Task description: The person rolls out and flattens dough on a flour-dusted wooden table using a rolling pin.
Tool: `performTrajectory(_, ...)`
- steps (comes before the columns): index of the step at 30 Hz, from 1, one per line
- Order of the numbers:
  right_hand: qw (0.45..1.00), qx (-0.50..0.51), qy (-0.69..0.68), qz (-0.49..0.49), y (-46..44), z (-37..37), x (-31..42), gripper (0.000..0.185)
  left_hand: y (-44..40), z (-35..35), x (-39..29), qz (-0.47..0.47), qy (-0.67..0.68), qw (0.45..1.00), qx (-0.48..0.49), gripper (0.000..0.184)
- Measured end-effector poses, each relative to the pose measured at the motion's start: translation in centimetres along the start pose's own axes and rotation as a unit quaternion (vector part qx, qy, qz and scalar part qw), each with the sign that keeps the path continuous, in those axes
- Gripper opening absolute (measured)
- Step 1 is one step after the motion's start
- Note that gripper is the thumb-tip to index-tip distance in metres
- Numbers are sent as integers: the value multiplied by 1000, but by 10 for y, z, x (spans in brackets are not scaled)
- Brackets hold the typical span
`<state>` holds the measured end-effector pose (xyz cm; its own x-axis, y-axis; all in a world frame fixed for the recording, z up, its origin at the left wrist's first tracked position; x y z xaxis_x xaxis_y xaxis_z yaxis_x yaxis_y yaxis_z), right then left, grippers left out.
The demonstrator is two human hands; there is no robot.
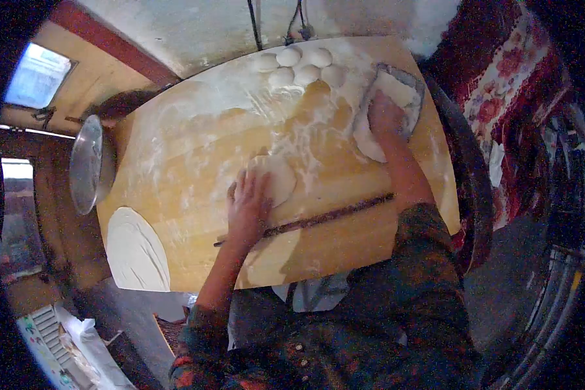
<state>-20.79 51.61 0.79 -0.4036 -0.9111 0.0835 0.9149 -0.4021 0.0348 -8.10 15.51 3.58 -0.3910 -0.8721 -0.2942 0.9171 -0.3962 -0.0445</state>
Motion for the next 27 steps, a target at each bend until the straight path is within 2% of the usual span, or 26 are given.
performTrajectory(1,1000,-3,-13,7,-6,-14,-17,24,-8,-6,2,-8,8,1000,7,58)
performTrajectory(3,990,-46,-123,52,0,1,-8,25,-17,-22,6,-19,25,999,22,57)
performTrajectory(5,935,-121,-315,112,54,55,32,28,-20,-25,3,-10,21,1000,18,60)
performTrajectory(6,971,-39,-144,185,64,42,58,32,-18,-27,1,-7,19,1000,19,61)
performTrajectory(8,962,88,-90,241,93,12,99,39,-13,-27,2,-16,20,1000,3,56)
performTrajectory(9,941,127,-210,231,114,6,127,42,-15,-27,3,-23,19,1000,-10,54)
performTrajectory(11,851,203,-442,199,151,-5,159,48,-6,-22,38,43,102,987,-116,51)
performTrajectory(12,862,159,-435,204,161,0,155,47,4,-9,49,77,144,973,-161,49)
performTrajectory(13,872,114,-427,212,167,6,150,46,12,4,52,106,155,971,-145,46)
performTrajectory(14,879,70,-417,220,174,11,143,45,17,0,54,76,153,977,-128,45)
performTrajectory(16,927,147,-198,281,196,3,122,37,19,-11,56,14,152,983,-98,45)
performTrajectory(17,932,183,-82,302,210,-2,108,33,19,-13,52,0,117,989,-86,45)
performTrajectory(20,916,74,-109,380,248,23,92,26,7,-17,29,-35,44,997,-61,46)
performTrajectory(23,900,57,-65,426,261,5,82,27,2,-13,9,-37,34,998,-34,49)
performTrajectory(27,879,47,-104,463,264,-17,76,24,22,-19,0,0,26,999,26,50)
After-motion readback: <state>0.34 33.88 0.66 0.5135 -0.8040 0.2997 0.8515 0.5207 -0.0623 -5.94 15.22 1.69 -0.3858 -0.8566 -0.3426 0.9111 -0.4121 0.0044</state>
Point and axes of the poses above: each hand's wrist, its own y-axis away from the middle knuckle, its own z-axis out of the back of the hand, x = y × z, the point moved 6 cm from there along -y, towards the middle knuckle, and after that the axes turned 2 degrees about z, right-handed, at the moved point
